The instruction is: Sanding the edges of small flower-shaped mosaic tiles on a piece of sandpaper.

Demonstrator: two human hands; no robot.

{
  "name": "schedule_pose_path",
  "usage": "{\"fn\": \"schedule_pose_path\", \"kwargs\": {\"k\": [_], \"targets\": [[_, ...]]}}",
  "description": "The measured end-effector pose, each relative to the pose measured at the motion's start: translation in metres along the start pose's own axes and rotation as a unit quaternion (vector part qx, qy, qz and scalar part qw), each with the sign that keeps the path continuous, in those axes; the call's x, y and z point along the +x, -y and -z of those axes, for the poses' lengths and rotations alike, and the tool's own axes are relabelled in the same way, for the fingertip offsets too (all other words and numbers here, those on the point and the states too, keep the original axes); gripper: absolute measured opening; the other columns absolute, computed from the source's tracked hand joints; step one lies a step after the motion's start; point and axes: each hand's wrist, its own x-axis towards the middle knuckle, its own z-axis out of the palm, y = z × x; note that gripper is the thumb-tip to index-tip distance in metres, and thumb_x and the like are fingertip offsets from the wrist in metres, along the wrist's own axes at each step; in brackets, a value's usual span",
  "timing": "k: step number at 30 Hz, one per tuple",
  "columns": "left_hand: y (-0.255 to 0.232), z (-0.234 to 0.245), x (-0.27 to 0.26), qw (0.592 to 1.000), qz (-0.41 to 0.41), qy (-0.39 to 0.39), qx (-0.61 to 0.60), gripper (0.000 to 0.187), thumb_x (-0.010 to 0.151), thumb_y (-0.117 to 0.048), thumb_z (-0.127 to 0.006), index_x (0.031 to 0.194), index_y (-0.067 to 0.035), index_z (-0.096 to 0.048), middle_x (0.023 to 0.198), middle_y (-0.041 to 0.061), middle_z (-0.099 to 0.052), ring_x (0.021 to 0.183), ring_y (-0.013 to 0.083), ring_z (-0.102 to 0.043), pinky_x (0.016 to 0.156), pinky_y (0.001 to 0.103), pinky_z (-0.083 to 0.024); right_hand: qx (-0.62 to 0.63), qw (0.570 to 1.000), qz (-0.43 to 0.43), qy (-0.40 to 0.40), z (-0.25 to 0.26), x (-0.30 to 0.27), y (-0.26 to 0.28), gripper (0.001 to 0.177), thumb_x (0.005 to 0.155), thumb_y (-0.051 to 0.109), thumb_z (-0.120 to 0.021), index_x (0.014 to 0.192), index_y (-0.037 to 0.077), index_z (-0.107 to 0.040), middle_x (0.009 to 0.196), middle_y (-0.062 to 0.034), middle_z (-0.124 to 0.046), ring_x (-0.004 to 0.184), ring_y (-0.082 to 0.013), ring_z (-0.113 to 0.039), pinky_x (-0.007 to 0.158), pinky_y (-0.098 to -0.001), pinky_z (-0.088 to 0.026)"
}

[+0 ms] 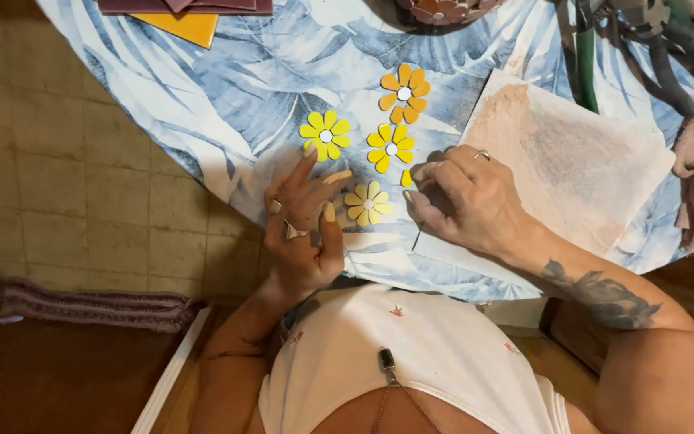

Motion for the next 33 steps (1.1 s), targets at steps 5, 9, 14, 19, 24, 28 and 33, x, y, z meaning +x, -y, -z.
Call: {"fn": "schedule_pose_path", "kwargs": {"k": [5,9,14,19,24,28,33], "targets": [[0.001,-0.001,0.0,1.0,0.007,-0.009,-0.005,0.023,0.079,-0.005,-0.041,0.098,-0.004,-0.054,0.094,0.01,-0.062,0.105,0.0361,-0.052,0.085,0.045,-0.04,-0.015,1.0,0.012,-0.004,-0.007,0.004,-0.004,0.012,0.073,0.014,-0.064,0.076,0.003,-0.059,0.063,-0.0085,-0.047,0.058,-0.0231,-0.054,0.052,-0.0298,-0.045],[0.0,-0.002,0.001,1.0,0.014,-0.014,-0.018,0.022,0.08,-0.005,-0.042,0.098,-0.005,-0.054,0.093,0.011,-0.062,0.105,0.0374,-0.051,0.086,0.047,-0.04,-0.027,0.999,0.021,-0.017,-0.01,0.008,-0.002,0.011,0.073,0.014,-0.064,0.075,0.004,-0.06,0.062,-0.0082,-0.047,0.059,-0.0226,-0.054,0.052,-0.0294,-0.045],[0.004,-0.004,-0.002,1.0,0.013,-0.021,-0.012,0.022,0.079,-0.004,-0.043,0.097,-0.004,-0.056,0.092,0.01,-0.062,0.104,0.0373,-0.052,0.085,0.046,-0.039,-0.015,0.999,0.022,-0.019,-0.01,0.012,0.0,0.01,0.073,0.01,-0.063,0.075,0.001,-0.06,0.062,-0.011,-0.047,0.061,-0.0249,-0.055,0.051,-0.0304,-0.045],[0.004,-0.004,-0.003,0.999,0.016,-0.017,-0.024,0.023,0.079,-0.004,-0.044,0.098,-0.004,-0.056,0.093,0.011,-0.061,0.106,0.0375,-0.051,0.086,0.046,-0.037,-0.009,1.0,0.018,-0.02,-0.01,0.011,-0.001,0.01,0.074,0.009,-0.063,0.074,0.0,-0.059,0.061,-0.0114,-0.047,0.061,-0.0253,-0.055,0.05,-0.0302,-0.045],[0.003,-0.003,-0.002,0.999,0.016,-0.017,-0.036,0.022,0.078,-0.003,-0.045,0.097,-0.003,-0.056,0.092,0.013,-0.061,0.105,0.0396,-0.05,0.086,0.049,-0.037,0.005,0.999,0.022,-0.024,-0.009,0.014,-0.001,0.009,0.072,0.007,-0.063,0.073,-0.001,-0.059,0.059,-0.0113,-0.047,0.057,-0.0253,-0.053,0.049,-0.0304,-0.045],[0.005,-0.004,-0.003,0.999,0.008,-0.02,-0.027,0.022,0.078,-0.004,-0.045,0.097,-0.004,-0.057,0.092,0.012,-0.062,0.106,0.0381,-0.05,0.086,0.047,-0.037,0.007,1.0,0.017,-0.022,-0.009,0.014,-0.001,0.008,0.072,0.006,-0.062,0.073,-0.001,-0.059,0.059,-0.0114,-0.048,0.057,-0.0251,-0.054,0.049,-0.0302,-0.045],[0.005,-0.004,-0.003,1.0,0.004,-0.013,-0.026,0.022,0.078,-0.003,-0.045,0.097,-0.003,-0.057,0.092,0.012,-0.062,0.106,0.0381,-0.05,0.086,0.046,-0.037,0.005,1.0,0.019,-0.021,-0.009,0.014,-0.001,0.007,0.073,0.006,-0.062,0.073,0.0,-0.059,0.059,-0.0112,-0.048,0.058,-0.025,-0.055,0.049,-0.0302,-0.045]]}}
